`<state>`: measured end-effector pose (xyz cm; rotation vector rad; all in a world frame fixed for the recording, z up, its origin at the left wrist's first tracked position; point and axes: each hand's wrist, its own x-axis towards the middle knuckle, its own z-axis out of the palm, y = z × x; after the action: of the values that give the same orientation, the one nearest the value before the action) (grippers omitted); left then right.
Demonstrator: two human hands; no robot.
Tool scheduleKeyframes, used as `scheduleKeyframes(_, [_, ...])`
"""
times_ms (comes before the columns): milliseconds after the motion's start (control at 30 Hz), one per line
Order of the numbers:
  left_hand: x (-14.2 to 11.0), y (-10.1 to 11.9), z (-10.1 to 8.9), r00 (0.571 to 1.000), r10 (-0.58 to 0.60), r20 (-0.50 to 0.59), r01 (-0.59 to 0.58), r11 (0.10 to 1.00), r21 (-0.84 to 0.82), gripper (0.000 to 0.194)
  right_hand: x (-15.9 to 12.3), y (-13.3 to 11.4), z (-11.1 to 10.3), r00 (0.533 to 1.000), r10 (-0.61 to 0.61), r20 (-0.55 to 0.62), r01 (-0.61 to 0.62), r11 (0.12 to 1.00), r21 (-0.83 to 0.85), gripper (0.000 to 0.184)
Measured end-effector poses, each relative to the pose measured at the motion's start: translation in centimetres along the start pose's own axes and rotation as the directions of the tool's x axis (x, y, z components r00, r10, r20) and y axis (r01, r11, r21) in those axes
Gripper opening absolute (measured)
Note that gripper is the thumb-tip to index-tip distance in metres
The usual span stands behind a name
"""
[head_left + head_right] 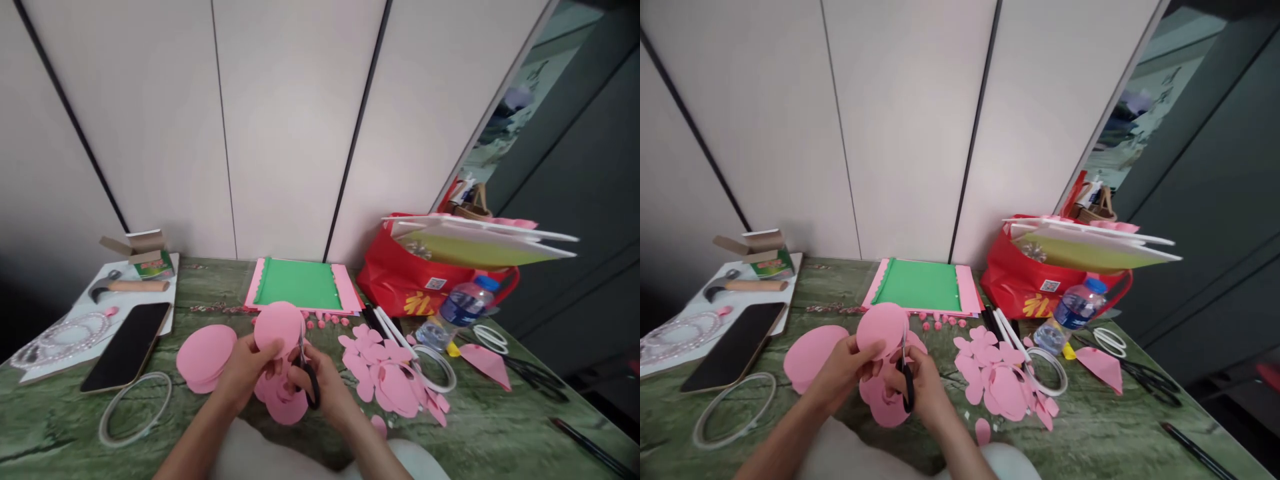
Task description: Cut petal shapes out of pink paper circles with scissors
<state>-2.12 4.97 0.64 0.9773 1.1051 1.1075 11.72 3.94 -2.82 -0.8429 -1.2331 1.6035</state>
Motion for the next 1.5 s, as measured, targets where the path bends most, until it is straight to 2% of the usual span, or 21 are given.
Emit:
scheduleKeyframes(133, [0.4, -0.6, 0.1, 0.999, -0.036, -0.029, 0.037, 0.999, 0.039, 0.028, 0.0, 0.7, -0.3, 0.999, 0.044, 0.007, -0.045, 0.996, 0.072, 0.033])
scheduleKeyframes(233, [0.5, -1.0, 0.4, 0.998, -0.055, 0.004, 0.054, 0.996, 0.069, 0.028, -0.1, 0.8, -0.4, 0.998, 0.065, 0.018, -0.067, 0.989, 0.130, 0.033])
scheduleKeyframes(433, [0.5, -1.3, 0.7, 0.998, -0.058, 0.041, 0.053, 0.994, 0.095, 0.030, -0.3, 0.4, -0.4, 0.998, 0.065, 0.013, -0.067, 0.992, 0.110, 0.032])
scheduleKeyframes(633, [0.1, -0.8, 0.8, 0.999, -0.047, -0.009, 0.048, 0.982, 0.183, 0.034, -0.8, 0.0, -0.2, 0.998, 0.063, 0.002, -0.063, 0.988, 0.139, 0.037])
scheduleKeyframes(800, [-0.2, -0.7, 0.9, 0.997, -0.054, 0.057, 0.042, 0.981, 0.190, 0.038, -0.9, 0.1, -0.4, 0.996, 0.077, -0.051, -0.071, 0.991, 0.112, 0.039])
scheduleKeyframes(1100, [-0.2, -0.8, 0.9, 0.995, -0.079, 0.062, 0.068, 0.984, 0.163, 0.038, -1.1, -0.1, -0.3, 0.995, 0.094, -0.029, -0.088, 0.983, 0.161, 0.039])
scheduleKeyframes(1500, [-0.2, -0.8, 0.6, 0.996, -0.074, 0.057, 0.067, 0.991, 0.112, 0.037, -1.3, 0.2, -0.4, 0.987, 0.146, -0.067, -0.136, 0.982, 0.128, 0.031])
